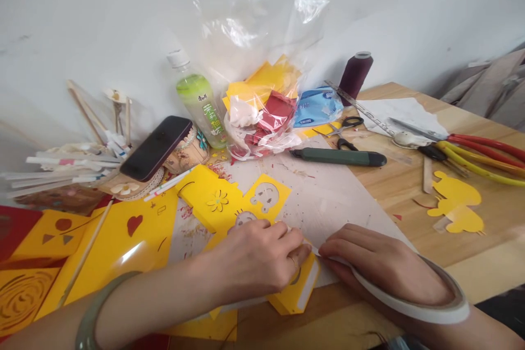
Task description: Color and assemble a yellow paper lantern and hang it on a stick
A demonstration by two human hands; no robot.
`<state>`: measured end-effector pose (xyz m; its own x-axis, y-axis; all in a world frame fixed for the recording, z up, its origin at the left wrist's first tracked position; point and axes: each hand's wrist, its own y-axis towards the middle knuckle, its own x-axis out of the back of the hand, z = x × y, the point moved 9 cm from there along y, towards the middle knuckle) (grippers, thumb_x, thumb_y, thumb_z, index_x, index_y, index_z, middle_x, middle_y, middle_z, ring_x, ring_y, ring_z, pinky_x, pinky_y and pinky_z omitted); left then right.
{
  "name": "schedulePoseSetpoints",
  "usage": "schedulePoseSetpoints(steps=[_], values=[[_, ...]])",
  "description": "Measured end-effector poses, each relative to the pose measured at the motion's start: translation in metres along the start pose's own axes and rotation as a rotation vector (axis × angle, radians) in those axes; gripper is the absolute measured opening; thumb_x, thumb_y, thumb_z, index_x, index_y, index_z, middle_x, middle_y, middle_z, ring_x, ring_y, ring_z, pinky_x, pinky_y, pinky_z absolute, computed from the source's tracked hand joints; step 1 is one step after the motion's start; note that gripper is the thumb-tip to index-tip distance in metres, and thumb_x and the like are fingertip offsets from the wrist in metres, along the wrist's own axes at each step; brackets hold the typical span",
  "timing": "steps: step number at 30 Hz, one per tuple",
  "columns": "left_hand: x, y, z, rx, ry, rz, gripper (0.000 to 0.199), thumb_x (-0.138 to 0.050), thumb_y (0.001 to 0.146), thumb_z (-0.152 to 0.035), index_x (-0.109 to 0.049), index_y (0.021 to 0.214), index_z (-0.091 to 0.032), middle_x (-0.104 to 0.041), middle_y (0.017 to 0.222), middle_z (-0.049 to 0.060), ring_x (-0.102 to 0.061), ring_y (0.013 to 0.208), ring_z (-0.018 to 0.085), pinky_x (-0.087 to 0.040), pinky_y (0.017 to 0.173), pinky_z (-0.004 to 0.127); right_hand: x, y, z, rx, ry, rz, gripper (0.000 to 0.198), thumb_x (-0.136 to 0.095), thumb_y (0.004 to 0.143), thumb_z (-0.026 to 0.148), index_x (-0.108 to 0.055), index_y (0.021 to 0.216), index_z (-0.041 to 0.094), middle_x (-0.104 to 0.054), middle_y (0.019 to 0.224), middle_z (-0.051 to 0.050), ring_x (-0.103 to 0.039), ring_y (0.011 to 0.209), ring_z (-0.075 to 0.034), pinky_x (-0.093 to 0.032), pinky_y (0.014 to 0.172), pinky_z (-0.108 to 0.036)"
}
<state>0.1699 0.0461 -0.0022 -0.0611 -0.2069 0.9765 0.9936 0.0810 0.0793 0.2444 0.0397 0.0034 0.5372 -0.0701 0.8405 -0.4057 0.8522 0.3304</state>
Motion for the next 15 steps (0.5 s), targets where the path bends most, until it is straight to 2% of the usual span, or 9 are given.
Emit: schedulePoseSetpoints(steps=[6,11,15], values=[[0.001,0.001,-0.001,-0.038,-0.015,-0.042,0.014,-0.047,0.088,-0.018,-0.06,0.09,-0.015,-0.058,0.081,0.001,-0.051,0.064,0.013,-0.036,0.043,0.026,0.0,0.008,-0.007,0.065,-0.06,0.043,0.027,-0.04,0.085,0.01,-0.064,0.075,0.018,-0.063,0.064,-0.002,-0.06,0.058,-0.012,-0.044,0.051,-0.019],[-0.002,0.0,-0.006,-0.077,-0.042,-0.029,0.016,-0.046,0.087,-0.016,-0.06,0.08,-0.016,-0.058,0.088,0.001,-0.05,0.066,0.014,-0.038,0.045,0.027,-0.004,0.019,-0.022,-0.073,-0.061,0.155,0.021,-0.049,0.08,0.011,-0.066,0.071,0.019,-0.064,0.067,-0.002,-0.06,0.057,-0.013,-0.042,0.049,-0.021],[-0.001,0.003,-0.009,-0.107,-0.058,-0.032,0.017,-0.044,0.085,-0.013,-0.061,0.083,-0.014,-0.059,0.095,0.001,-0.049,0.069,0.015,-0.043,0.05,0.028,-0.006,0.028,-0.03,-0.148,0.069,0.256,0.019,-0.054,0.077,0.009,-0.068,0.07,0.02,-0.066,0.068,-0.002,-0.061,0.06,-0.014,-0.045,0.055,-0.023]])
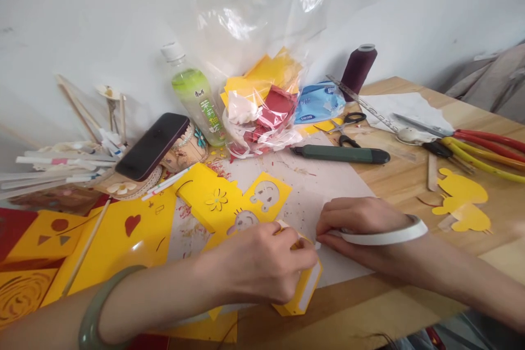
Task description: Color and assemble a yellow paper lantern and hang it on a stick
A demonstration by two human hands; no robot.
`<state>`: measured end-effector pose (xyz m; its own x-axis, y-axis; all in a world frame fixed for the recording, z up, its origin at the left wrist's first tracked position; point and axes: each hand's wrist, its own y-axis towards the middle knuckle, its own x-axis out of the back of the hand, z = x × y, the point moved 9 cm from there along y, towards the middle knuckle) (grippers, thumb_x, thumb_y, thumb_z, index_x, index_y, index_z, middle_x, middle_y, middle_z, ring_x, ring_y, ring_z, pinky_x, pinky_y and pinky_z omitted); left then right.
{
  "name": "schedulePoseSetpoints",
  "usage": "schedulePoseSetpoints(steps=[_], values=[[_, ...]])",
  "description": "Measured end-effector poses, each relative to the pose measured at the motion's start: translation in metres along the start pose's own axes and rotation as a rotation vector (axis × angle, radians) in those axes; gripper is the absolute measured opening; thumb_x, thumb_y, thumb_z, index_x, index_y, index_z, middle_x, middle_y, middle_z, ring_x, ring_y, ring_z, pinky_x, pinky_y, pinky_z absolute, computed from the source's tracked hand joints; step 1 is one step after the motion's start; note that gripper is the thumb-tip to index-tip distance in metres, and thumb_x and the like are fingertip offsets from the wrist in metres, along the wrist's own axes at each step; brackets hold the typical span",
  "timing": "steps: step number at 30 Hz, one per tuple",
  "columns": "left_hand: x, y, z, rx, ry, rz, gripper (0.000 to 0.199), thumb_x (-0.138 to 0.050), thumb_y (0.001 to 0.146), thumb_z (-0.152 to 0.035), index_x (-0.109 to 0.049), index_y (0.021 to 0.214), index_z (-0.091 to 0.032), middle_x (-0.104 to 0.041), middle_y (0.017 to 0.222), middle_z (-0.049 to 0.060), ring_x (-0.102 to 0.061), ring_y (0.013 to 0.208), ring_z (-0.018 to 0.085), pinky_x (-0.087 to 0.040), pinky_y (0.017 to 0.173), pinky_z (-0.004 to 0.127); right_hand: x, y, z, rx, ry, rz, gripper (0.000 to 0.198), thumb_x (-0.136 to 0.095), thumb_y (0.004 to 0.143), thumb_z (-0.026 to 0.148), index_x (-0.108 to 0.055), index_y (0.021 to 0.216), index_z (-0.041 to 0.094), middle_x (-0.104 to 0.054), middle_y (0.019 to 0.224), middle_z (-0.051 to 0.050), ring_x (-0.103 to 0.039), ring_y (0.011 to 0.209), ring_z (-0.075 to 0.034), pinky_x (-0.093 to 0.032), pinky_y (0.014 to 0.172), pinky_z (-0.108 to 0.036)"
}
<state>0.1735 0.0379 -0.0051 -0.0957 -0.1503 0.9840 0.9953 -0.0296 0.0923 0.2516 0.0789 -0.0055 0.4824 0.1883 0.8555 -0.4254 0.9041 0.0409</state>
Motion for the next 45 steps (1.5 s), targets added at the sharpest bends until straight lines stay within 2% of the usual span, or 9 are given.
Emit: schedulePoseSetpoints(steps=[9,14,19,21,23,27,35,41,45], values=[[0.0,0.0,-0.005,-0.061,0.048,0.007,0.021,-0.043,0.082,-0.01,-0.063,0.086,-0.011,-0.058,0.097,0.004,-0.049,0.068,0.014,-0.044,0.051,0.027,-0.004,0.017,-0.019,-0.258,0.006,0.179,0.015,-0.059,0.071,0.014,-0.071,0.064,0.021,-0.068,0.062,-0.002,-0.061,0.06,-0.016,-0.046,0.055,-0.026],[-0.003,0.0,-0.003,-0.058,-0.014,0.03,0.017,-0.046,0.082,-0.009,-0.063,0.082,-0.013,-0.061,0.093,0.002,-0.053,0.068,0.014,-0.047,0.053,0.025,0.055,0.011,-0.044,-0.385,-0.039,-0.157,0.014,-0.059,0.075,0.024,-0.067,0.064,0.02,-0.067,0.061,-0.001,-0.059,0.055,-0.015,-0.041,0.046,-0.025],[0.005,-0.009,0.021,0.099,-0.188,-0.068,0.025,-0.043,0.088,-0.01,-0.056,0.108,-0.015,-0.066,0.097,0.003,-0.061,0.08,0.012,-0.051,0.061,0.021,0.091,-0.011,-0.043,-0.269,0.148,-0.4,0.017,-0.06,0.077,0.038,-0.066,0.077,0.022,-0.067,0.068,0.0,-0.061,0.061,-0.014,-0.044,0.049,-0.023],[0.014,-0.02,0.032,0.186,-0.248,-0.157,0.029,-0.041,0.087,-0.007,-0.053,0.113,-0.013,-0.067,0.102,0.004,-0.062,0.085,0.012,-0.053,0.067,0.023,0.088,-0.019,-0.04,-0.274,0.176,-0.409,0.022,-0.061,0.076,0.043,-0.067,0.08,0.022,-0.068,0.071,-0.001,-0.061,0.061,-0.015,-0.046,0.049,-0.023],[0.024,-0.035,0.039,0.248,-0.252,-0.244,0.03,-0.038,0.086,-0.004,-0.058,0.106,-0.012,-0.068,0.099,0.005,-0.064,0.085,0.013,-0.054,0.071,0.026,0.081,-0.025,-0.034,-0.274,0.172,-0.401,0.026,-0.061,0.074,0.047,-0.068,0.077,0.022,-0.07,0.073,-0.002,-0.064,0.063,-0.017,-0.048,0.05,-0.025],[0.038,-0.067,0.028,0.231,-0.259,-0.331,0.026,-0.04,0.084,-0.005,-0.064,0.087,-0.012,-0.071,0.089,0.005,-0.065,0.088,0.016,-0.055,0.078,0.03,0.071,-0.035,-0.013,-0.205,0.137,-0.438,0.025,-0.06,0.075,0.048,-0.068,0.07,0.024,-0.071,0.071,-0.001,-0.066,0.063,-0.019,-0.052,0.05,-0.027],[-0.002,-0.088,0.017,0.302,-0.194,-0.085,0.037,-0.041,0.084,-0.006,-0.053,0.118,-0.01,-0.057,0.124,0.005,-0.052,0.117,0.021,-0.049,0.094,0.038,0.034,-0.026,0.036,0.018,0.173,-0.365,0.011,-0.057,0.082,0.031,-0.065,0.077,0.025,-0.069,0.071,0.002,-0.066,0.062,-0.013,-0.052,0.052,-0.019],[-0.01,-0.085,0.033,0.423,-0.214,-0.195,0.03,-0.04,0.091,-0.012,-0.056,0.116,-0.012,-0.058,0.122,0.007,-0.058,0.108,0.017,-0.051,0.091,0.033,-0.002,-0.016,0.079,0.32,0.134,-0.337,0.017,-0.049,0.083,0.007,-0.063,0.085,0.017,-0.067,0.074,-0.004,-0.064,0.066,-0.013,-0.052,0.058,-0.022],[-0.005,-0.087,0.035,0.445,-0.271,-0.297,0.028,-0.041,0.092,-0.019,-0.061,0.109,-0.01,-0.063,0.115,0.009,-0.062,0.103,0.016,-0.052,0.088,0.03,-0.019,-0.009,0.081,0.353,0.071,-0.331,0.019,-0.048,0.083,0.004,-0.063,0.086,0.016,-0.067,0.074,-0.005,-0.063,0.064,-0.014,-0.052,0.056,-0.026]])
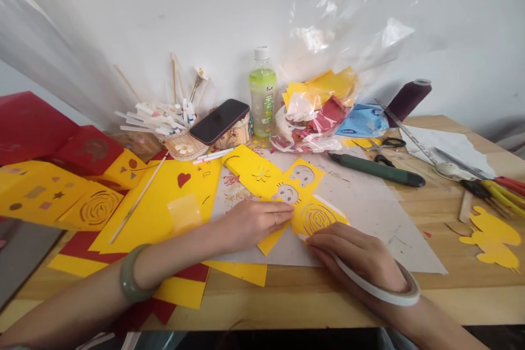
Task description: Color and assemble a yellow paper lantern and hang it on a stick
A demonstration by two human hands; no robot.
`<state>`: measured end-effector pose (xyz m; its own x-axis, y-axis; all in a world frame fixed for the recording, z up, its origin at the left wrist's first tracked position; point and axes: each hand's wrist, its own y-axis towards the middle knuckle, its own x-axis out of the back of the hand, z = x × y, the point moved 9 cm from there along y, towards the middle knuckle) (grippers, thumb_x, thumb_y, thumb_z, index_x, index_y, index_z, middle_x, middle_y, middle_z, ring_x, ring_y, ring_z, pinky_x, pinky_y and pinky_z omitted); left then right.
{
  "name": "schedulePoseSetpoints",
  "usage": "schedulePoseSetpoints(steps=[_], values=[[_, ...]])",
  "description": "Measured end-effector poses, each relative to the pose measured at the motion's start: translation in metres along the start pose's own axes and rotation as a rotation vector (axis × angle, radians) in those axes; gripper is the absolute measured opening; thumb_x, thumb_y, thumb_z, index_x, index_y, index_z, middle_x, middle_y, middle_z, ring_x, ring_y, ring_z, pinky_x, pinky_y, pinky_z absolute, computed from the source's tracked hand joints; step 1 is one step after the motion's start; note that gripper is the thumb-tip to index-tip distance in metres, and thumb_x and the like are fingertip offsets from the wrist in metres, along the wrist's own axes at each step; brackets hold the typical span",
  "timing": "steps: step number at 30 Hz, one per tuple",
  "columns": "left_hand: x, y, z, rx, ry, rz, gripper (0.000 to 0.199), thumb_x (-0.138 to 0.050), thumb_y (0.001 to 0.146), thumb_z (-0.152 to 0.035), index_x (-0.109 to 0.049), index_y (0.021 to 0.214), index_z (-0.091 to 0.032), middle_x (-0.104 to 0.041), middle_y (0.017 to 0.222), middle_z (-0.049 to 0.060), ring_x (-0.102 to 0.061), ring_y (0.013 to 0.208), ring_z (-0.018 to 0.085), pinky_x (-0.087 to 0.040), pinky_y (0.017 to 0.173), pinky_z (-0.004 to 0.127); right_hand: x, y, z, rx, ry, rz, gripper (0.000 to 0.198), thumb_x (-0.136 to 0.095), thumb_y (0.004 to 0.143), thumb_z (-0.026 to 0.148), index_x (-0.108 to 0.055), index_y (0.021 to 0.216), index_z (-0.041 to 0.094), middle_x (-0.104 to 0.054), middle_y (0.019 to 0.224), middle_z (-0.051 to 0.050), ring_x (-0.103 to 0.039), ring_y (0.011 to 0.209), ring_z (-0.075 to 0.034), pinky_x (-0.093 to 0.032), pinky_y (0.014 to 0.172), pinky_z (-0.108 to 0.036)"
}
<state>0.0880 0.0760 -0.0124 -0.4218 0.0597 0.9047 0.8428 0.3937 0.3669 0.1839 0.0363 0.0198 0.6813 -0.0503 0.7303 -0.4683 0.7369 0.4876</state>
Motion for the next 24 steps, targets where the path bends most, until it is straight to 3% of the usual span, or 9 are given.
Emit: schedulePoseSetpoints(steps=[9,14,20,24], values=[[0.005,0.0,0.006,0.044,-0.134,-0.034,0.025,-0.044,0.091,-0.019,-0.065,0.102,-0.011,-0.066,0.11,0.007,-0.063,0.1,0.017,-0.051,0.089,0.031,-0.01,0.001,-0.001,0.043,-0.1,0.013,0.02,-0.049,0.084,0.005,-0.061,0.093,0.017,-0.069,0.08,-0.005,-0.064,0.072,-0.015,-0.054,0.063,-0.027],[0.009,0.0,0.006,0.046,-0.19,-0.076,0.021,-0.046,0.089,-0.015,-0.066,0.094,-0.011,-0.066,0.103,0.008,-0.064,0.094,0.017,-0.053,0.084,0.029,-0.013,0.002,0.0,0.07,-0.162,0.011,0.018,-0.048,0.085,0.008,-0.062,0.091,0.018,-0.068,0.076,-0.004,-0.063,0.067,-0.014,-0.052,0.059,-0.026],[0.018,-0.001,0.003,-0.036,-0.13,-0.182,0.024,-0.045,0.089,-0.015,-0.068,0.089,-0.01,-0.065,0.097,0.011,-0.06,0.101,0.02,-0.05,0.09,0.033,-0.017,-0.001,0.0,0.071,-0.194,0.028,0.015,-0.049,0.085,0.009,-0.063,0.085,0.015,-0.064,0.068,-0.004,-0.058,0.06,-0.014,-0.048,0.052,-0.027],[0.019,-0.001,0.001,-0.078,-0.092,-0.183,0.028,-0.041,0.091,-0.017,-0.069,0.087,-0.012,-0.065,0.094,0.011,-0.06,0.098,0.019,-0.051,0.088,0.033,-0.017,-0.005,0.0,0.068,-0.197,0.02,0.013,-0.05,0.084,0.009,-0.062,0.084,0.015,-0.063,0.068,-0.004,-0.057,0.061,-0.014,-0.047,0.053,-0.027]])
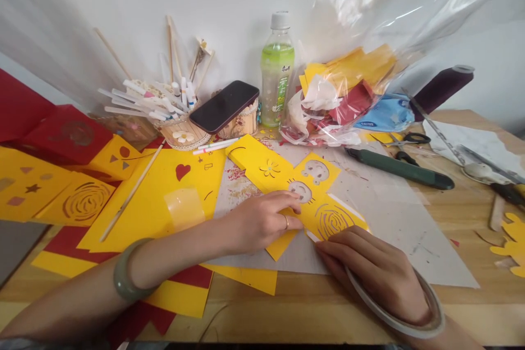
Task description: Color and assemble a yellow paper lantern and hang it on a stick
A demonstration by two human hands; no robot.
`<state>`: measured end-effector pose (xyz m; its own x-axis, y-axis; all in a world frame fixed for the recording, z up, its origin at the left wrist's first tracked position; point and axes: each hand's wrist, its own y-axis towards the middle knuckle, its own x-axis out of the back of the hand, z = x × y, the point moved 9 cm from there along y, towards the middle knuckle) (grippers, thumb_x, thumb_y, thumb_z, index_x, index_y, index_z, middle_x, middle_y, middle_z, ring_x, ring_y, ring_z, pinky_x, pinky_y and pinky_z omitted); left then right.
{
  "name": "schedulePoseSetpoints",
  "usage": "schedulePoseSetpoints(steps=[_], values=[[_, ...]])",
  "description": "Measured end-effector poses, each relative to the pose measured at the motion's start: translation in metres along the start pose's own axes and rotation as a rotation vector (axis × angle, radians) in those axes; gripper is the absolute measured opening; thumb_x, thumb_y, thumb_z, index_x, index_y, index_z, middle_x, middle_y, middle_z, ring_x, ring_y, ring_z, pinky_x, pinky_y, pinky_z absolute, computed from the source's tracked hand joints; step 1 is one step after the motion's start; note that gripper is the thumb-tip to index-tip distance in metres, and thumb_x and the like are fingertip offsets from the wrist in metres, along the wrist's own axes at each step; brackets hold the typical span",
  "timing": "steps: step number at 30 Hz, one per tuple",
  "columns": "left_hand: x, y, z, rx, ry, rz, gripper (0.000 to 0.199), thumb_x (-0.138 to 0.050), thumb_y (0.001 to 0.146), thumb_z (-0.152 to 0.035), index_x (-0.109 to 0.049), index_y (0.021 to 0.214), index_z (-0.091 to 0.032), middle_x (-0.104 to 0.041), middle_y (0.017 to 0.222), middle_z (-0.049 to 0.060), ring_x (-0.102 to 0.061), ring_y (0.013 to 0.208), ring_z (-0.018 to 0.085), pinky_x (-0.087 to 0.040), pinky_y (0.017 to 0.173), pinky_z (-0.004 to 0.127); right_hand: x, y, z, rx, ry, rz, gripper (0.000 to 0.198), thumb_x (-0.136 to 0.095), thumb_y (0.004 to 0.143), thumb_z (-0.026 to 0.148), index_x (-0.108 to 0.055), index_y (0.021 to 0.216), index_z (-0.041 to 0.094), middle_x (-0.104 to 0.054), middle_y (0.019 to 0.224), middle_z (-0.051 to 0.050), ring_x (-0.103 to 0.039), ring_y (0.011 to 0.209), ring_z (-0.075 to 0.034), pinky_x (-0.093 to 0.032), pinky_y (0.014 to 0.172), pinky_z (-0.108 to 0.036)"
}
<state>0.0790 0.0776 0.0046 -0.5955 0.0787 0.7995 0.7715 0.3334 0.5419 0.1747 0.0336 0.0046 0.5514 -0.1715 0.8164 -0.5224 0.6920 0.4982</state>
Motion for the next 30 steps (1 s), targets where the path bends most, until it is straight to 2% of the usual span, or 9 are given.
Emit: schedulePoseSetpoints(steps=[15,19,24,27,30], values=[[-0.004,-0.002,0.0,-0.013,-0.011,0.042,0.024,-0.043,0.089,-0.012,-0.067,0.09,-0.012,-0.064,0.094,0.01,-0.058,0.101,0.02,-0.051,0.087,0.034,0.0,0.0,-0.002,0.006,0.015,0.032,0.015,-0.049,0.083,0.006,-0.06,0.088,0.016,-0.064,0.07,-0.004,-0.058,0.063,-0.015,-0.048,0.054,-0.027],[-0.011,-0.001,-0.007,-0.053,0.024,0.115,0.024,-0.042,0.091,-0.016,-0.065,0.098,-0.018,-0.064,0.095,0.007,-0.056,0.105,0.02,-0.051,0.086,0.034,0.001,0.001,-0.002,0.0,0.018,0.028,0.015,-0.049,0.084,0.007,-0.061,0.087,0.015,-0.064,0.069,-0.004,-0.058,0.062,-0.014,-0.048,0.053,-0.026],[-0.023,-0.001,0.004,0.148,0.084,0.236,0.031,-0.037,0.094,-0.034,-0.06,0.094,-0.013,-0.064,0.098,0.005,-0.06,0.097,0.016,-0.052,0.081,0.027,0.0,0.002,-0.004,-0.023,0.026,0.042,0.017,-0.048,0.084,0.007,-0.063,0.084,0.016,-0.064,0.069,-0.004,-0.059,0.062,-0.014,-0.048,0.052,-0.025],[-0.021,-0.001,0.002,0.114,0.111,0.208,0.033,-0.033,0.096,-0.028,-0.061,0.09,-0.011,-0.065,0.098,0.007,-0.058,0.1,0.016,-0.051,0.084,0.027,0.0,0.003,-0.005,-0.03,0.043,0.047,0.018,-0.047,0.084,0.007,-0.063,0.083,0.016,-0.064,0.069,-0.005,-0.059,0.062,-0.014,-0.048,0.053,-0.025],[-0.01,0.001,-0.003,0.036,0.151,0.113,0.033,-0.032,0.096,-0.021,-0.062,0.087,-0.009,-0.065,0.092,0.007,-0.058,0.099,0.017,-0.051,0.084,0.028,0.001,0.004,-0.006,-0.041,0.049,0.051,0.018,-0.048,0.084,0.009,-0.064,0.082,0.016,-0.064,0.067,-0.005,-0.059,0.061,-0.014,-0.049,0.053,-0.025]])
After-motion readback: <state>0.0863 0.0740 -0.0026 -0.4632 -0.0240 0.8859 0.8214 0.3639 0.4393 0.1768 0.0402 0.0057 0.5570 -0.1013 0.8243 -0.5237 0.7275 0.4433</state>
